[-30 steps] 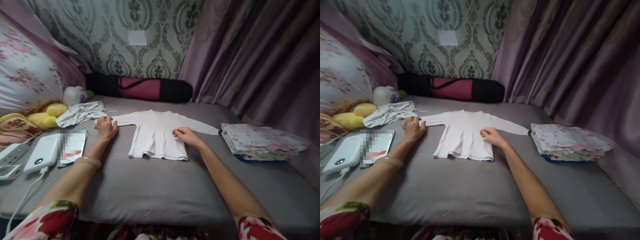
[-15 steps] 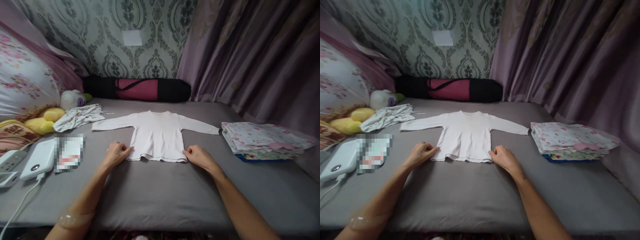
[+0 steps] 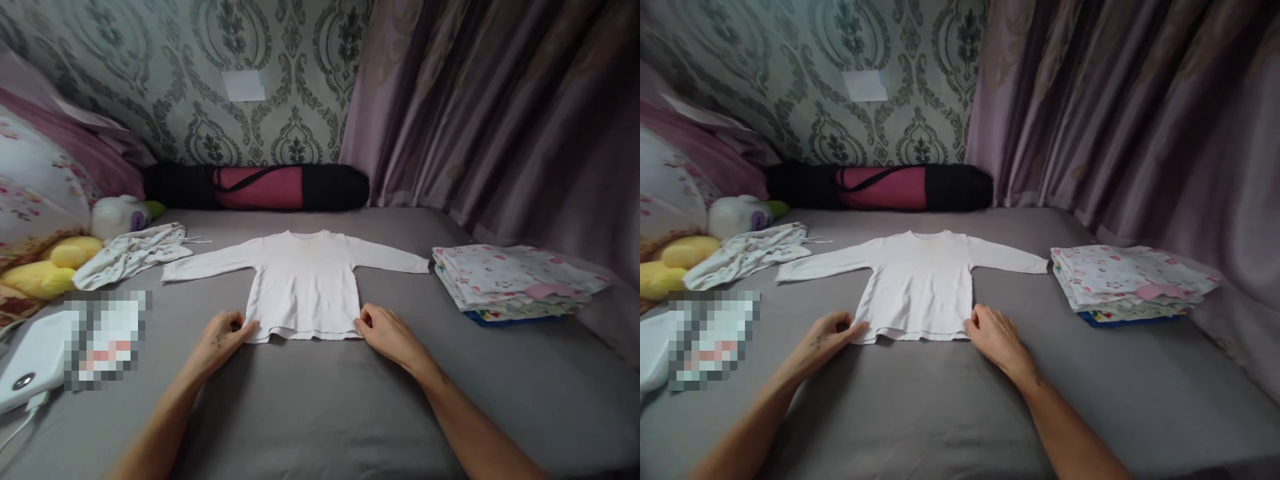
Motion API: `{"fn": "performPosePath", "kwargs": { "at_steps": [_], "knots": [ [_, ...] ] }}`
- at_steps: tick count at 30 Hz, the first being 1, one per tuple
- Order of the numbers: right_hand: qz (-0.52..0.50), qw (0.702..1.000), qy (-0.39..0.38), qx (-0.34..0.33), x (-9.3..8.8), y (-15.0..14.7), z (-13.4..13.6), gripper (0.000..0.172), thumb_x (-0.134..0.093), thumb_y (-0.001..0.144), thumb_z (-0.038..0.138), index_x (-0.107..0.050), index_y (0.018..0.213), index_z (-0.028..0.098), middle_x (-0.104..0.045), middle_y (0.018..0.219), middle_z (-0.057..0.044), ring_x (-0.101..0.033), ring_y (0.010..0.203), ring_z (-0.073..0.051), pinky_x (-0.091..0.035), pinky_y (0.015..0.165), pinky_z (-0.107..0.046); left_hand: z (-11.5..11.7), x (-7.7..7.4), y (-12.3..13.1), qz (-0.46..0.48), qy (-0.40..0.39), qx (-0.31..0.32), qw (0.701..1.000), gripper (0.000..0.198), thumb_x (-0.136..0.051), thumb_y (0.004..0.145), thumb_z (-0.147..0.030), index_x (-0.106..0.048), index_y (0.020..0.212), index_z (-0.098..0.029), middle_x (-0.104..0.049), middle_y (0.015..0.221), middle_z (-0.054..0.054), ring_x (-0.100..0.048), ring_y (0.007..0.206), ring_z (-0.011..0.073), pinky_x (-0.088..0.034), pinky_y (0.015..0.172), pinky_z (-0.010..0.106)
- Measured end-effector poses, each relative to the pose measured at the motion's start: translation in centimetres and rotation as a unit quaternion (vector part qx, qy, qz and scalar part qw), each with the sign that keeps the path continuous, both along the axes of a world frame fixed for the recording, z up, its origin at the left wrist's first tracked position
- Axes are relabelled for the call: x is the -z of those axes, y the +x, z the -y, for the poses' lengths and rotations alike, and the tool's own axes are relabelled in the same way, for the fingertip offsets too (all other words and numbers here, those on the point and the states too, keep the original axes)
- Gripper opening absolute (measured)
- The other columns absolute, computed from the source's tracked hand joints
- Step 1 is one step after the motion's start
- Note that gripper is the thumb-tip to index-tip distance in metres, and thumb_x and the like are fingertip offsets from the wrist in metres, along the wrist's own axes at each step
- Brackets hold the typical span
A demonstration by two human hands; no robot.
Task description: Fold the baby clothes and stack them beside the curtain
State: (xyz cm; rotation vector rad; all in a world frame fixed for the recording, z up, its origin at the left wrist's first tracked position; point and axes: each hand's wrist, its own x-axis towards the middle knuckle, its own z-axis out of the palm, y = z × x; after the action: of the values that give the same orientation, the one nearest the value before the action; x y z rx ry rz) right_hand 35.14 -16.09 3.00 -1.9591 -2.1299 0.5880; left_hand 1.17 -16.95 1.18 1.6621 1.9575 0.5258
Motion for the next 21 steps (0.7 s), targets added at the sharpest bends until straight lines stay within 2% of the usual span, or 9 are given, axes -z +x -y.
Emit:
{"fn": "performPosePath", "kwargs": {
  "at_steps": [3, 5, 8, 10, 12, 14, 17, 21],
  "knots": [
    [-0.051, 0.998, -0.009, 0.028, -0.1, 0.2, -0.5, 0.017, -0.051, 0.087, 0.029, -0.052, 0.071, 0.022, -0.064, 0.066, -0.001, -0.056, 0.061, -0.013, -0.030, 0.057, -0.023, 0.1, -0.1, 0.0, 0.061, 0.005, -0.028, 0.998, 0.049, -0.051, 0.067, -0.070, -0.050, 0.062, -0.021, -0.050, 0.053, -0.002, -0.047, 0.055, 0.0145, -0.032, 0.052, 0.025],
    [-0.106, 0.992, -0.038, 0.050, 0.3, 0.5, -0.8, 0.014, -0.050, 0.087, 0.032, -0.053, 0.078, 0.022, -0.060, 0.057, 0.002, -0.055, 0.052, -0.013, -0.032, 0.055, -0.023, 0.2, -0.1, 0.0, 0.106, 0.012, -0.040, 0.994, 0.049, -0.054, 0.066, -0.070, -0.049, 0.069, -0.022, -0.053, 0.053, -0.003, -0.049, 0.054, 0.0145, -0.033, 0.050, 0.024],
    [-0.177, 0.980, -0.076, 0.052, 1.1, 0.7, -1.1, 0.022, -0.050, 0.088, 0.038, -0.053, 0.100, 0.021, -0.056, 0.053, 0.007, -0.051, 0.044, -0.012, -0.033, 0.051, -0.023, 0.4, -0.2, 0.3, 0.179, 0.000, -0.051, 0.983, 0.056, -0.060, 0.065, -0.069, -0.050, 0.095, -0.022, -0.059, 0.060, -0.004, -0.055, 0.052, 0.0157, -0.038, 0.051, 0.025],
    [-0.193, 0.978, -0.069, 0.031, 1.6, 0.7, -1.1, 0.032, -0.053, 0.086, 0.041, -0.052, 0.111, 0.021, -0.054, 0.055, 0.008, -0.051, 0.048, -0.013, -0.033, 0.052, -0.023, 0.4, -0.4, 0.5, 0.207, -0.002, -0.044, 0.977, 0.068, -0.062, 0.066, -0.067, -0.045, 0.115, -0.023, -0.060, 0.063, -0.005, -0.055, 0.051, 0.0157, -0.040, 0.052, 0.026],
    [-0.186, 0.981, -0.049, 0.006, 1.7, 0.6, -1.1, 0.037, -0.055, 0.084, 0.039, -0.054, 0.117, 0.022, -0.050, 0.055, 0.009, -0.050, 0.052, -0.013, -0.032, 0.053, -0.023, 0.5, -0.7, 0.6, 0.209, 0.002, -0.018, 0.978, 0.073, -0.061, 0.069, -0.064, -0.042, 0.126, -0.023, -0.054, 0.061, -0.007, -0.051, 0.051, 0.0143, -0.038, 0.052, 0.025],
    [-0.170, 0.984, -0.041, -0.018, 1.6, 0.7, -1.2, 0.038, -0.056, 0.082, 0.036, -0.059, 0.118, 0.022, -0.046, 0.056, 0.008, -0.047, 0.054, -0.013, -0.031, 0.054, -0.024, 0.4, -0.9, 0.5, 0.188, 0.011, 0.009, 0.982, 0.068, -0.060, 0.070, -0.061, -0.050, 0.125, -0.022, -0.045, 0.057, -0.008, -0.043, 0.051, 0.0126, -0.033, 0.052, 0.024],
    [-0.164, 0.984, -0.057, -0.051, 1.2, 1.4, -1.4, 0.036, -0.053, 0.082, 0.033, -0.065, 0.114, 0.022, -0.047, 0.060, 0.006, -0.044, 0.054, -0.012, -0.030, 0.054, -0.024, 0.4, -1.1, -0.3, 0.142, 0.005, 0.021, 0.990, 0.056, -0.058, 0.070, -0.061, -0.066, 0.109, -0.021, -0.032, 0.055, -0.007, -0.034, 0.053, 0.0119, -0.026, 0.051, 0.024],
    [-0.169, 0.980, -0.075, -0.075, 1.2, 2.9, -1.8, 0.032, -0.051, 0.082, 0.030, -0.068, 0.109, 0.023, -0.048, 0.061, 0.006, -0.040, 0.054, -0.012, -0.028, 0.053, -0.024, 0.3, -1.1, -1.6, 0.135, -0.026, 0.013, 0.990, 0.055, -0.055, 0.069, -0.063, -0.072, 0.098, -0.019, -0.029, 0.055, -0.006, -0.030, 0.053, 0.0118, -0.022, 0.051, 0.024]
  ]
}}
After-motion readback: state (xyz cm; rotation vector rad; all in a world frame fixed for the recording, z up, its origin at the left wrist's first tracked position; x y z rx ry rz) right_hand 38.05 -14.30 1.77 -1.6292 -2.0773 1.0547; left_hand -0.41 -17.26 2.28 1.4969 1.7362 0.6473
